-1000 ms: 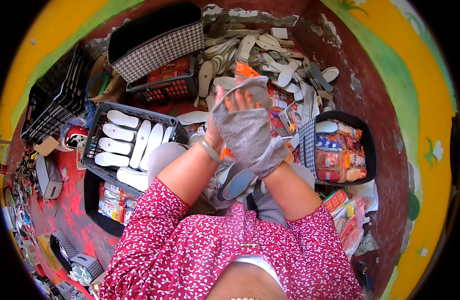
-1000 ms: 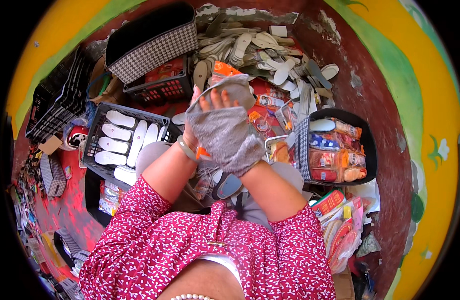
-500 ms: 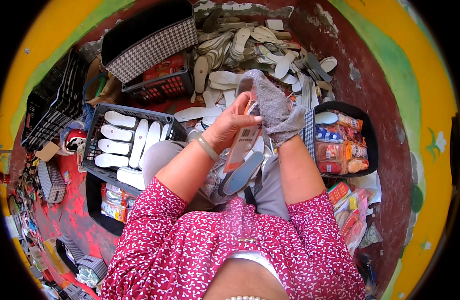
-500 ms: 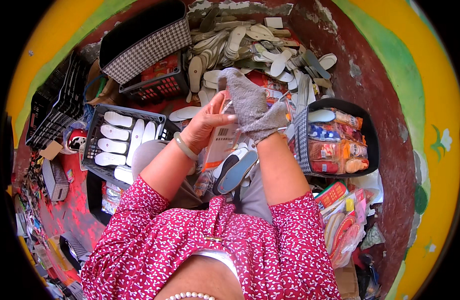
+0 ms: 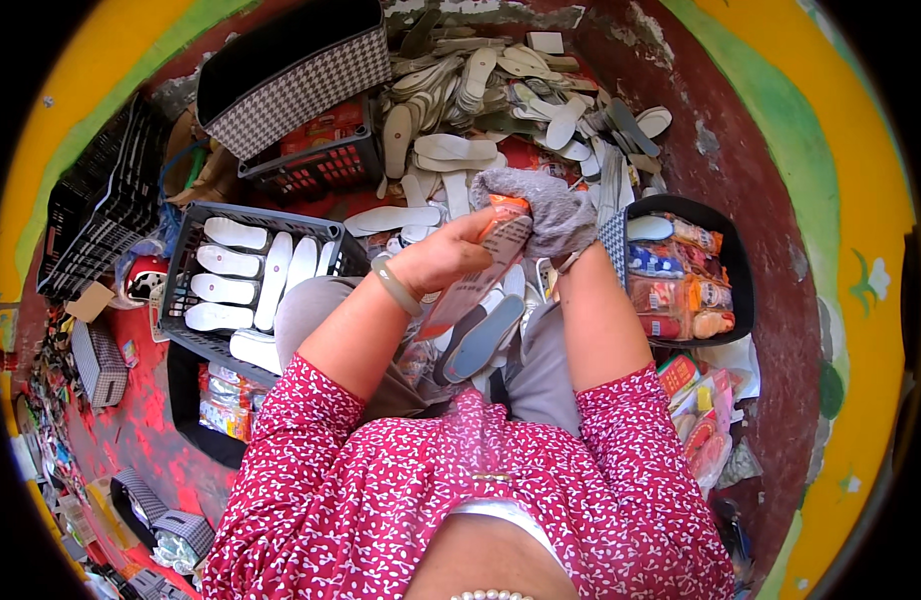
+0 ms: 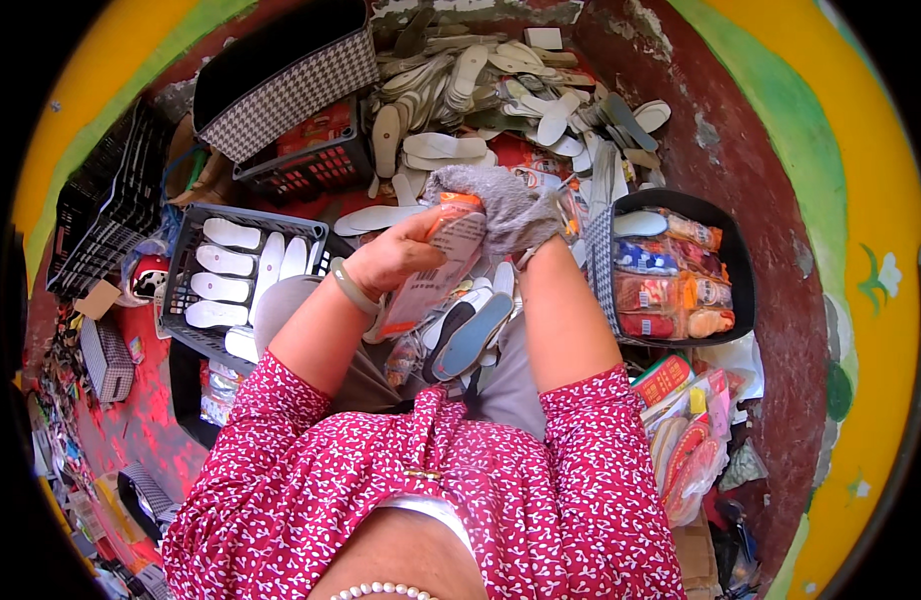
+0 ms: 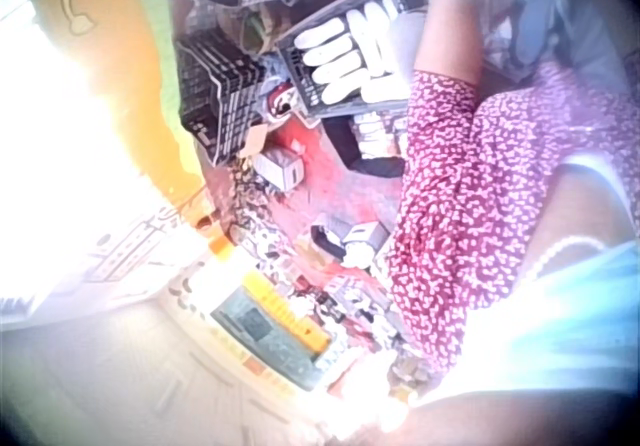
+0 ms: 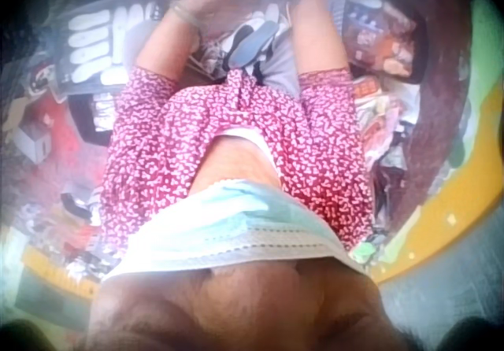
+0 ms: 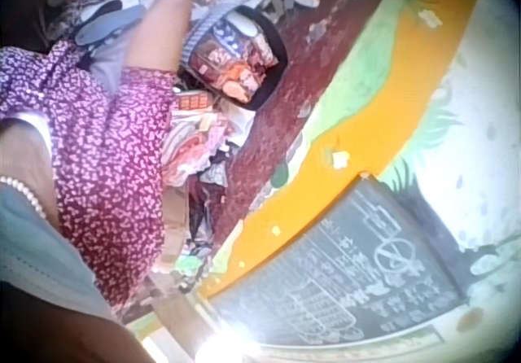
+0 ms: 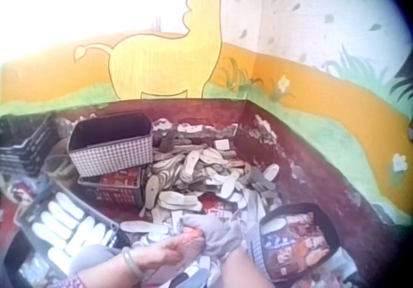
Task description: The person picks up shoe insoles and places them into plastic packages by hand, occasionally wiping the insoles with a cloth. They move the packed items into crates and boxes on the floor.
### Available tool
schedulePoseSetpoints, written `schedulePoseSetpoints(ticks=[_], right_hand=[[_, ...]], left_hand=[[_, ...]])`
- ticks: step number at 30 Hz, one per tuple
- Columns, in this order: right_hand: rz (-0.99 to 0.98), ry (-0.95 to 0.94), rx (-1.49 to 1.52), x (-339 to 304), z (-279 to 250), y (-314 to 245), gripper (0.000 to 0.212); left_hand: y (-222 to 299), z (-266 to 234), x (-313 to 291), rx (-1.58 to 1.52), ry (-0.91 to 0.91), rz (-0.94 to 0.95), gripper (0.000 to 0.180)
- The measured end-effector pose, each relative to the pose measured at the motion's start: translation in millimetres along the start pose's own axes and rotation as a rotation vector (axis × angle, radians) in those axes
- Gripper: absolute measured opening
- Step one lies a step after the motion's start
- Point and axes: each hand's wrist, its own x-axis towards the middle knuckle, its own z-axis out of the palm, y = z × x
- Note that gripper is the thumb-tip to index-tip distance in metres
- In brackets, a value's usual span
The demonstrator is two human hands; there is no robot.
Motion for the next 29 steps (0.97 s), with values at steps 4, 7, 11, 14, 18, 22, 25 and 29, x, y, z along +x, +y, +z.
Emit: schedulePoseSetpoints(ticks=[4, 7, 11, 14, 18, 22, 25, 29], right_hand=[[-0.124, -0.038, -0.147, -3, -1, -3, 0.024], [0.099, 0.17, 0.509, -3, 12, -19, 0.027], [-0.223, 0.114, 0.525, -12, 7, -30, 0.029], [-0.455, 0.283, -0.821, -7, 11, -30, 0.028], [-0.575, 0.273, -0.588, 11, -3, 12, 0.026], [-0.757, 0.342, -1.382, -3, 27, -3, 0.022], [-0.625, 0.409, -1.337, -7, 40, -13, 0.017], [-0.434, 0.455, -1.277, -9, 44, -22, 0.013]], left_hand=[[3, 0, -7, -0.266, 0.054, 0.092, 0.068], [17, 2, -11, -0.408, 0.105, 0.191, 0.069], [21, 1, -10, -0.487, 0.149, 0.267, 0.069], [17, 0, -7, -0.43, 0.166, 0.208, 0.071], [17, 6, 0, -0.263, 0.224, 0.134, 0.077], [3, 7, 5, -0.236, 0.318, 0.181, 0.079], [8, 20, 8, -0.239, 0.294, 0.331, 0.079], [-4, 9, 11, -0.326, 0.249, 0.212, 0.082]])
